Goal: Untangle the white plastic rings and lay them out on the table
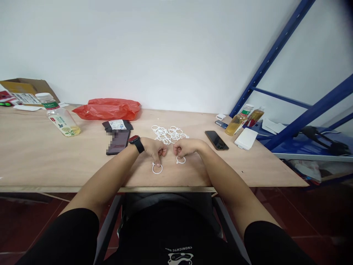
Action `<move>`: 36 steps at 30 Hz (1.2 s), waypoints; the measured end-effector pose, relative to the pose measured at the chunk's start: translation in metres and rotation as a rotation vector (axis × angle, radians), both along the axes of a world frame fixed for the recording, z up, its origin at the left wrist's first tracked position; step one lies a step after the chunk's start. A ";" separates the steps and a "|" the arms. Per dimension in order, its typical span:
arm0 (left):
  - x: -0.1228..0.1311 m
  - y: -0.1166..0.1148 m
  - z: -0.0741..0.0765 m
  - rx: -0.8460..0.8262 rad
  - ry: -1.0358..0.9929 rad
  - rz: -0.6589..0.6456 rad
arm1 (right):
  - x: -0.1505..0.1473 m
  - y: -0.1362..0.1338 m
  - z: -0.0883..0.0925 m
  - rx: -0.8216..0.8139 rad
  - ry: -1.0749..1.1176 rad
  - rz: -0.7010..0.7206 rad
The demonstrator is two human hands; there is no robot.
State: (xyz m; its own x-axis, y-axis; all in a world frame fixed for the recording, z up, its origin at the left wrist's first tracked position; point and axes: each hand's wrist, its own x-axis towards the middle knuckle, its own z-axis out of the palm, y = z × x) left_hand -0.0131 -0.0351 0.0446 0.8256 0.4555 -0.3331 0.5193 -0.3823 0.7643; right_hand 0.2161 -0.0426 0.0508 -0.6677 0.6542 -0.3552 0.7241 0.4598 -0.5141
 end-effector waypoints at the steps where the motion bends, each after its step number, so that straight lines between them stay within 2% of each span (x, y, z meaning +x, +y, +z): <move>1: 0.004 -0.003 0.001 0.023 0.033 -0.013 | -0.001 0.001 -0.001 0.018 -0.006 -0.006; 4: 0.012 -0.010 0.002 0.051 0.082 -0.015 | 0.003 0.006 -0.003 0.096 -0.027 -0.043; 8: 0.014 -0.006 0.000 0.116 0.041 0.027 | 0.012 0.012 -0.002 0.144 -0.063 -0.125; 12: 0.012 0.005 -0.008 0.266 -0.094 0.148 | 0.017 0.013 0.002 0.205 0.011 -0.198; 15: 0.012 0.010 -0.012 0.341 -0.219 0.261 | 0.015 0.011 0.002 0.156 0.125 -0.177; 19: 0.012 0.011 -0.011 0.325 -0.351 0.367 | 0.008 0.008 -0.003 0.057 0.129 -0.111; 24: 0.012 0.014 -0.012 0.351 -0.475 0.526 | 0.004 0.010 -0.009 0.045 0.098 -0.088; 27: 0.011 0.019 -0.013 0.369 -0.580 0.604 | 0.003 0.012 -0.012 0.064 0.226 -0.092; 30: 0.011 0.023 -0.012 0.338 -0.680 0.630 | 0.002 0.016 -0.016 0.071 0.395 -0.148; 36: 0.009 0.026 -0.014 0.214 -0.676 0.671 | -0.003 0.022 -0.024 0.114 0.545 -0.247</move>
State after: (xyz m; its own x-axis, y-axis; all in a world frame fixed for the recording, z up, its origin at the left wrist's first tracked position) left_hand -0.0043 -0.0095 0.0310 0.3593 0.8962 0.2601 0.1569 -0.3328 0.9298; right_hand 0.2134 -0.0207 0.0266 -0.5575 0.8266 0.0764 0.4625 0.3857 -0.7983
